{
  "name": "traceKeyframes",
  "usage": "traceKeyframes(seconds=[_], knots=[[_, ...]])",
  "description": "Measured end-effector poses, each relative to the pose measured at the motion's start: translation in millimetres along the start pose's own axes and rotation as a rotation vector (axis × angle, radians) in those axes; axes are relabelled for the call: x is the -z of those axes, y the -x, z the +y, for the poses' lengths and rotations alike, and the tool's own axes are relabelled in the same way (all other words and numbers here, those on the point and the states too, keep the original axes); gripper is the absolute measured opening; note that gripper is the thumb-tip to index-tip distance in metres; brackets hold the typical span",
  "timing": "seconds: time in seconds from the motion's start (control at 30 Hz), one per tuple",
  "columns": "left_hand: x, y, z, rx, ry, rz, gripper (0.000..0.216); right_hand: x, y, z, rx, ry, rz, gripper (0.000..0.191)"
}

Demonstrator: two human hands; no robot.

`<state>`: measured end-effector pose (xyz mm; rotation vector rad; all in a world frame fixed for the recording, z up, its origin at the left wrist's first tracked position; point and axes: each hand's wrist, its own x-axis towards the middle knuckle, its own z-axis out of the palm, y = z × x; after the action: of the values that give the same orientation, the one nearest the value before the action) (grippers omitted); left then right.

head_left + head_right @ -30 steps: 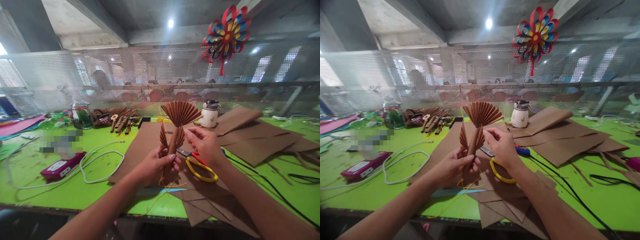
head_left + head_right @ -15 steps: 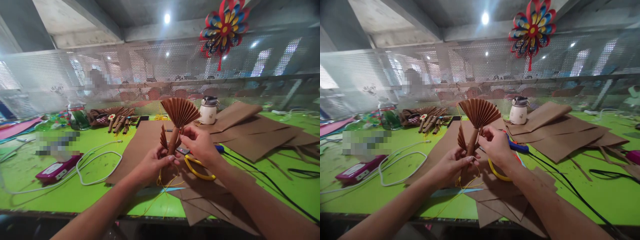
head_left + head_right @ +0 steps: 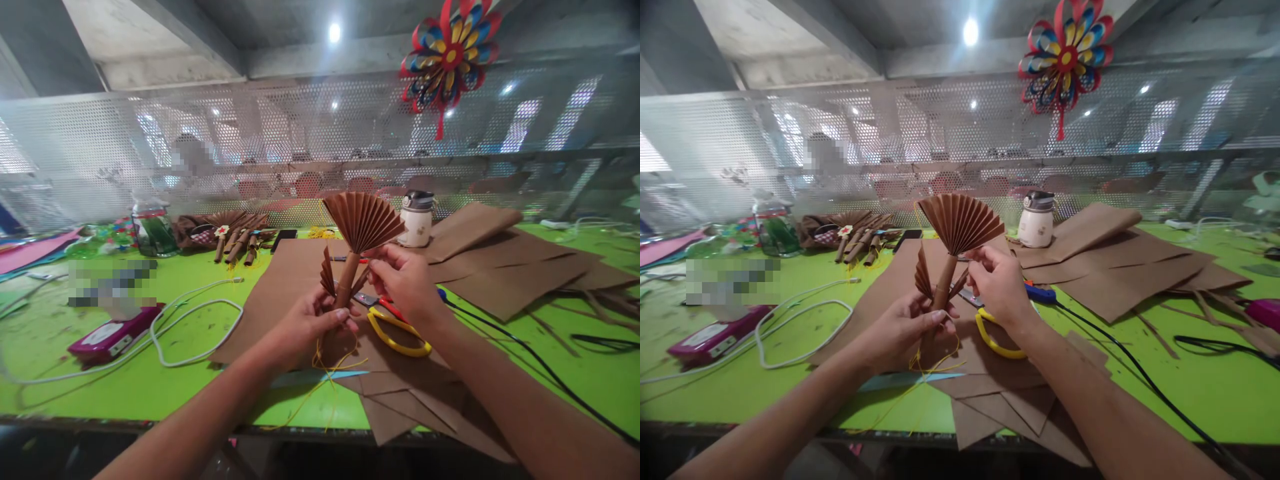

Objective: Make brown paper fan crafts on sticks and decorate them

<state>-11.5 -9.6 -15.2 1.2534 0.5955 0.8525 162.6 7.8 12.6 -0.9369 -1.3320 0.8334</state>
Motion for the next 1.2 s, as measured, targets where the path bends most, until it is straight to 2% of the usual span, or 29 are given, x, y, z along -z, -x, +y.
traceKeyframes(seconds=[0.33, 0.53, 0.73, 1.03, 1.2], knots=[[-4.7, 4.1, 10.8, 0.063, 0.081, 0.046, 0.034, 2.3, -0.6, -0.7, -0.028, -0.062, 0.027, 0.020], [-3.6, 4.6, 12.8, 0.113, 0.100, 0.129, 0.023, 4.7, -0.1, -3.5, 0.018, -0.024, 0.044, 0.022], [0.9, 3.7, 12.4, 0.063, 0.126, 0.163, 0.017, 8.1, 1.4, -5.1, 0.083, 0.072, 0.066, 0.024], [1.4, 3.9, 14.8, 0.048, 0.135, 0.187, 0.015, 8.1, 2.5, -2.7, 0.114, 0.117, 0.004, 0.025], [3.6, 3.4, 16.1, 0.023, 0.116, 0.221, 0.013, 5.1, 8.5, -5.9, 0.145, 0.241, 0.002, 0.036]])
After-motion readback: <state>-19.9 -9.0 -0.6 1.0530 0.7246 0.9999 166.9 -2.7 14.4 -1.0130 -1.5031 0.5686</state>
